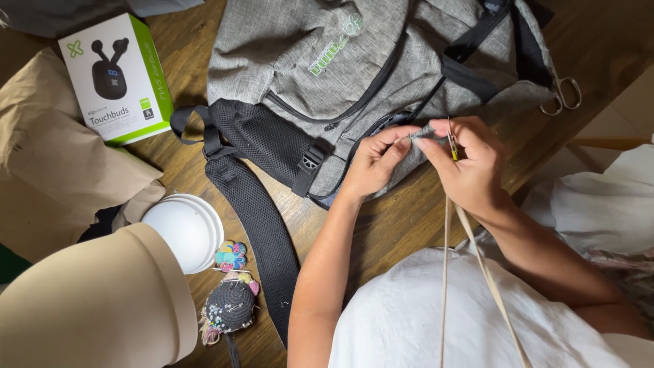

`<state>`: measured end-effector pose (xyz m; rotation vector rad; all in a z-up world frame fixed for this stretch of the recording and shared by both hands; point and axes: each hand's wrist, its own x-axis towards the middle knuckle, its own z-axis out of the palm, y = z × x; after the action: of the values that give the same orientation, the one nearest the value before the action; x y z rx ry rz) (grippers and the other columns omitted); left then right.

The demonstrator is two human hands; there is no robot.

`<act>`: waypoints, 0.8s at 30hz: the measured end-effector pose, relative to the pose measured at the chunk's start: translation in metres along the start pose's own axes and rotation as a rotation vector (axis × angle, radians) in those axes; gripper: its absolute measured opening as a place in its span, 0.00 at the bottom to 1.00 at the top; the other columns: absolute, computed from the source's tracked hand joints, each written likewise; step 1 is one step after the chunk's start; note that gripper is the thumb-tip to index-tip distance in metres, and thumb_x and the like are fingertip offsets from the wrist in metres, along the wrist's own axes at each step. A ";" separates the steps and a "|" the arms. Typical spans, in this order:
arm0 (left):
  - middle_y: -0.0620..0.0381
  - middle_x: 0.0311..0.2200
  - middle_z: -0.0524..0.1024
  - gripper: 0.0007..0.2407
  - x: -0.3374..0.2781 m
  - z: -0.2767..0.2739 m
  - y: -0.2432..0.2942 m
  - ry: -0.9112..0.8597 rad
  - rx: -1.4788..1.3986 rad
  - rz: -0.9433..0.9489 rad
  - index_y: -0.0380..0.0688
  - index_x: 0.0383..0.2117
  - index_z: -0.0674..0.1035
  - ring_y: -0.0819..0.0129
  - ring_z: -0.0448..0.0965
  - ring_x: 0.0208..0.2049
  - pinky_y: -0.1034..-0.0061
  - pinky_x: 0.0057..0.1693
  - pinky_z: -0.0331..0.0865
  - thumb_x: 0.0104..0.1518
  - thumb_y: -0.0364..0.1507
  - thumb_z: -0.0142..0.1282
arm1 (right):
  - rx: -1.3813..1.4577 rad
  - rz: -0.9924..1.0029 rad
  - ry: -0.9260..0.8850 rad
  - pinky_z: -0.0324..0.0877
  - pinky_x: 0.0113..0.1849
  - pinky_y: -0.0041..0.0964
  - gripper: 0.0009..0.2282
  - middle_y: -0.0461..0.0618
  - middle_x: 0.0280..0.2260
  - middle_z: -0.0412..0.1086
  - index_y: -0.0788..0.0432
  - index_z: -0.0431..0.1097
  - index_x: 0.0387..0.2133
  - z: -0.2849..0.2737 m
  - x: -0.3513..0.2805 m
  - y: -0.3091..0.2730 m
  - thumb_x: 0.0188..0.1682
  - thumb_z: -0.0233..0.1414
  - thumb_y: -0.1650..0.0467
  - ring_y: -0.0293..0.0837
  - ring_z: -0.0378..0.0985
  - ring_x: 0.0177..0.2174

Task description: The person sews a grey backpack by hand using a needle and thread, joining the fabric edges of a seam.

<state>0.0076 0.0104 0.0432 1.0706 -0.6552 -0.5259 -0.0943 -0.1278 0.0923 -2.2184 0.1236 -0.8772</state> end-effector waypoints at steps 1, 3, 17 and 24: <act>0.62 0.20 0.66 0.09 0.001 0.000 -0.001 0.000 0.003 0.003 0.39 0.48 0.82 0.77 0.66 0.30 0.78 0.43 0.67 0.65 0.24 0.53 | 0.002 -0.003 0.002 0.72 0.38 0.44 0.09 0.60 0.33 0.75 0.71 0.78 0.40 -0.001 0.001 0.004 0.51 0.67 0.77 0.55 0.77 0.33; 0.63 0.22 0.66 0.11 -0.001 -0.002 -0.002 -0.054 -0.004 -0.016 0.40 0.51 0.81 0.79 0.65 0.32 0.79 0.45 0.65 0.66 0.24 0.51 | -0.003 0.004 -0.023 0.72 0.35 0.43 0.08 0.59 0.31 0.73 0.70 0.78 0.41 -0.001 0.000 0.012 0.51 0.66 0.77 0.54 0.76 0.32; 0.72 0.16 0.60 0.13 -0.008 -0.014 -0.023 -0.088 -0.061 -0.112 0.39 0.53 0.80 0.85 0.58 0.25 0.88 0.38 0.56 0.66 0.23 0.47 | -0.010 0.010 -0.053 0.73 0.33 0.42 0.08 0.59 0.30 0.72 0.71 0.79 0.41 -0.013 0.014 0.017 0.51 0.66 0.80 0.51 0.76 0.28; 0.74 0.14 0.59 0.13 -0.004 -0.015 -0.025 -0.079 -0.075 -0.121 0.39 0.52 0.80 0.87 0.55 0.22 0.90 0.36 0.53 0.64 0.22 0.47 | -0.055 -0.023 -0.075 0.73 0.41 0.48 0.09 0.60 0.38 0.67 0.69 0.78 0.43 -0.014 0.013 0.019 0.51 0.65 0.79 0.56 0.77 0.39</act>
<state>0.0135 0.0131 0.0147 1.0273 -0.6374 -0.6950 -0.0897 -0.1542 0.0935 -2.3045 0.0878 -0.8109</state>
